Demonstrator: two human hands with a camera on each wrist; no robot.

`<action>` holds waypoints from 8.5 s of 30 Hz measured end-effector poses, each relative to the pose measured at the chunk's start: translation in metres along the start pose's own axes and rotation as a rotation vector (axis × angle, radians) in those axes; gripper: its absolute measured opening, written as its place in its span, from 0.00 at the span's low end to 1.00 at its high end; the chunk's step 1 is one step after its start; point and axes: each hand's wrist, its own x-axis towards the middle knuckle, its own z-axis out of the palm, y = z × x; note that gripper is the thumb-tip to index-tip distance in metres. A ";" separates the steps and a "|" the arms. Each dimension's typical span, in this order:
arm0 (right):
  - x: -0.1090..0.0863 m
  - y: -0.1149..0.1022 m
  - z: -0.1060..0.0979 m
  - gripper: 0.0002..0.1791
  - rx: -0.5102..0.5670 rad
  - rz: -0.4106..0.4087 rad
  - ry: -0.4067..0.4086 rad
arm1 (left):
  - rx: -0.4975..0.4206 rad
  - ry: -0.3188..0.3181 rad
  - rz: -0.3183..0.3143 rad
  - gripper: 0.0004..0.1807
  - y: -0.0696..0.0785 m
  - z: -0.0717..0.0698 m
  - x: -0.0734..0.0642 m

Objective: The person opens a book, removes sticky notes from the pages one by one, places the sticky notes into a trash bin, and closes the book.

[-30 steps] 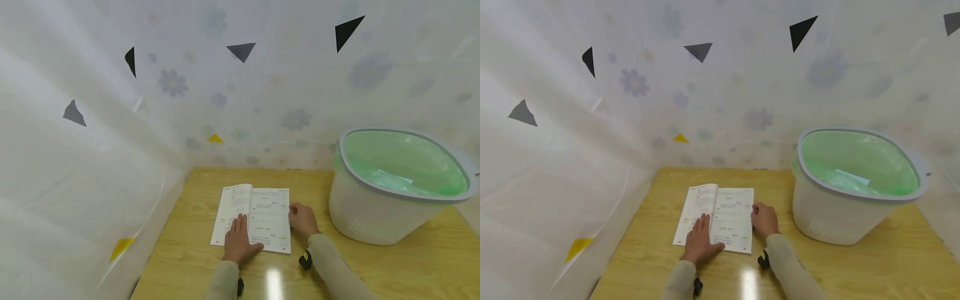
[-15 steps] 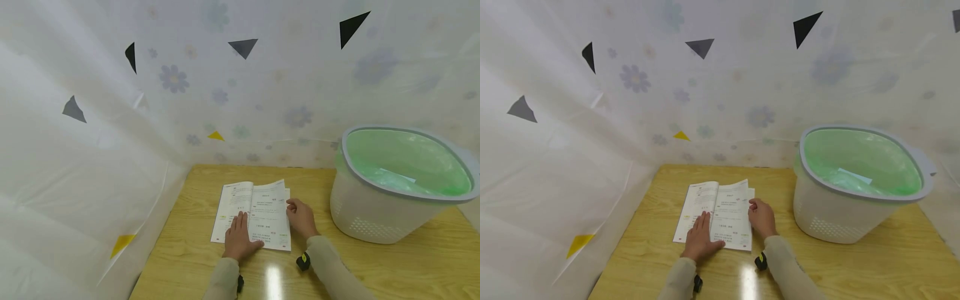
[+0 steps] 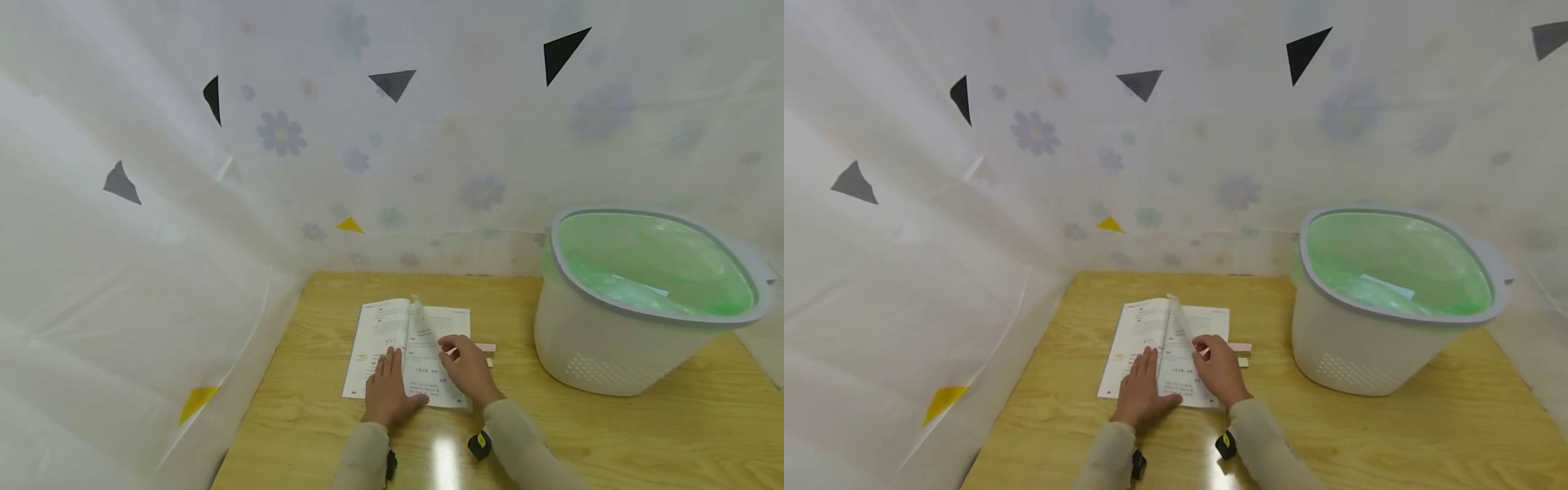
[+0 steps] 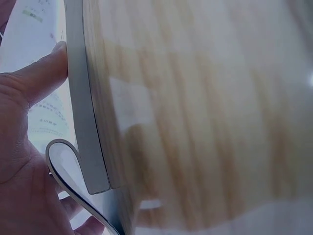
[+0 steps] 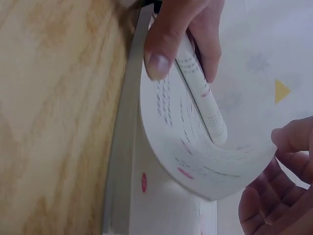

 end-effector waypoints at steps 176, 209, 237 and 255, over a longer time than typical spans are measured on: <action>-0.065 0.007 0.013 0.16 -0.518 -0.362 -0.170 | 0.159 0.022 0.052 0.54 0.002 -0.010 -0.005; 0.002 0.001 0.017 0.17 -0.482 -0.121 -0.104 | 0.110 0.060 0.058 0.57 0.001 -0.005 -0.005; 0.016 0.012 0.022 0.19 -0.535 -0.058 -0.144 | 0.091 0.029 0.052 0.56 0.002 -0.006 -0.008; 0.025 0.010 0.016 0.11 -0.349 0.024 -0.101 | 0.068 0.027 0.046 0.56 0.000 -0.009 -0.010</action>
